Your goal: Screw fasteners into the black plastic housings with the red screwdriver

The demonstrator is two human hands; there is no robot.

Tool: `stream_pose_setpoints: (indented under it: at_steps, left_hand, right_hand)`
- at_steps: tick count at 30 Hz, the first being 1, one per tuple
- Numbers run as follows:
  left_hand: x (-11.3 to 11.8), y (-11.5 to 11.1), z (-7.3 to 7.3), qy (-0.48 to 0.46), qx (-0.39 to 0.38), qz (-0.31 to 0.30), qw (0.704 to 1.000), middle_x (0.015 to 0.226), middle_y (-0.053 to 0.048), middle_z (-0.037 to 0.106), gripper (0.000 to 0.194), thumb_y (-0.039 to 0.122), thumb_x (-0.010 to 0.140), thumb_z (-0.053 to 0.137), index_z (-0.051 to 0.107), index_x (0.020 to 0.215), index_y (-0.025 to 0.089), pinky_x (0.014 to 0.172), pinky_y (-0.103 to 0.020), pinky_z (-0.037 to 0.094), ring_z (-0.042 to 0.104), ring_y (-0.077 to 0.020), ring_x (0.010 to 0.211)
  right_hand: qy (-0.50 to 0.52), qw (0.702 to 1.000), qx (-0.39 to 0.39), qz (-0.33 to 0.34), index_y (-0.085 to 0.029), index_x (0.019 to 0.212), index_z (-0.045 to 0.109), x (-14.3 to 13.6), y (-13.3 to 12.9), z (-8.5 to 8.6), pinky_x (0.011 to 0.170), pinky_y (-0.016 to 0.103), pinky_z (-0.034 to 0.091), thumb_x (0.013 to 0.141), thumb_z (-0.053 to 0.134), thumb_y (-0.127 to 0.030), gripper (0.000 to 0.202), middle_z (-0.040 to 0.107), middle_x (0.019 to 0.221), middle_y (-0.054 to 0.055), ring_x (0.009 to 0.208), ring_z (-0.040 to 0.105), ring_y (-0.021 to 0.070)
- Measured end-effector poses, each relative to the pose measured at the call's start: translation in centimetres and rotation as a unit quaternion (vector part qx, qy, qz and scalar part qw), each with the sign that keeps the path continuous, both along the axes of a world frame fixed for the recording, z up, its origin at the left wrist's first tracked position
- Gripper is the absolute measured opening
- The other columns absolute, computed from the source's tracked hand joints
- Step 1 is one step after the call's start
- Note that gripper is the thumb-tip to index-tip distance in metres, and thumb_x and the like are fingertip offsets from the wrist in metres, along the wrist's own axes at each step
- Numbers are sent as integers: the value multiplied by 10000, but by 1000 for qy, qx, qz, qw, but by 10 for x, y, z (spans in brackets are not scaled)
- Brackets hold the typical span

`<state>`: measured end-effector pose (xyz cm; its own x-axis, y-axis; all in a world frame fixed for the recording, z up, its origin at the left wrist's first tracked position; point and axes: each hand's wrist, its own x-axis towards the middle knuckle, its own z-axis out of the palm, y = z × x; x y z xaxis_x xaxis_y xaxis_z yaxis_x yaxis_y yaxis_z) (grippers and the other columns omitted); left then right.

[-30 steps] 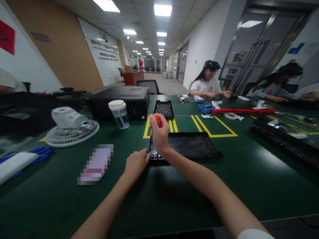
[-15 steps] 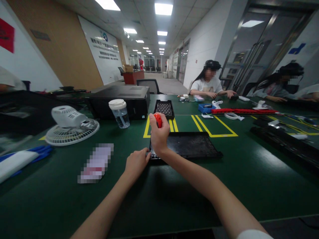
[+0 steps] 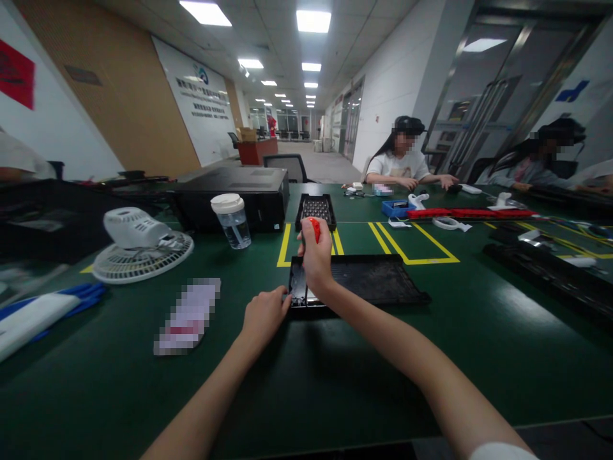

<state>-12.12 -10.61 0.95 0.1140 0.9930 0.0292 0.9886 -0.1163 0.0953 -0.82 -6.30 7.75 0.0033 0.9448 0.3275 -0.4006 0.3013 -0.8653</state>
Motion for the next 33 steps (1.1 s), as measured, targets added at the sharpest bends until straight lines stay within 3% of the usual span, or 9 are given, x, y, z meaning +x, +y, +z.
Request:
stream_pose_setpoints:
  at_steps: [2,4,11,16,23,29,33]
  left_hand:
    - [0,0,1,0,-1,2,1000,856,-81,683,336,412,870,365,587,1061,246,692,-295,467,648,-221,811]
    - [1,0,1,-2,1,2,1000,849,-81,685,335,411,869,366,589,1058,247,691,-297,467,649,-223,811]
    - [-1,1,-3,-5,9,2,1000,836,-81,683,337,415,872,360,593,1047,245,667,-287,465,650,-218,790]
    - [-1,3,-3,-5,2,4,1000,834,-78,681,333,421,871,365,592,1045,251,660,-277,460,648,-209,777]
    - [0,1,1,1,-6,13,1000,847,-78,680,340,430,871,363,591,1046,250,661,-272,455,646,-208,787]
    - [0,1,2,-4,2,10,1000,847,-78,684,322,419,867,378,595,1037,252,658,-279,457,649,-218,797]
    - [0,1,1,1,4,8,1000,838,-77,685,325,423,868,372,596,1035,255,664,-292,461,652,-226,793]
  right_hand:
    - [44,997,17,-65,-229,921,490,6,4,-3,378,154,289,853,355,-505,316,483,683,-33,439,395,40]
    - [70,995,31,-60,-206,895,521,12,7,-5,386,162,318,870,319,-496,354,503,658,-25,428,431,47]
    - [54,982,64,167,-178,926,525,38,13,0,489,214,447,883,353,-398,282,590,721,-2,496,557,90]
    - [1,936,60,347,-177,942,505,47,34,6,573,303,503,832,436,-412,268,616,801,14,585,620,149]
    - [29,866,80,493,-180,781,409,41,56,14,773,477,476,652,602,-424,336,647,873,77,843,633,251]
    - [22,841,29,539,-195,771,334,28,70,9,621,488,510,669,463,-459,311,654,824,115,740,640,268]
    - [10,813,45,580,-200,795,329,23,69,8,420,392,488,712,368,-435,252,652,731,78,516,619,241]
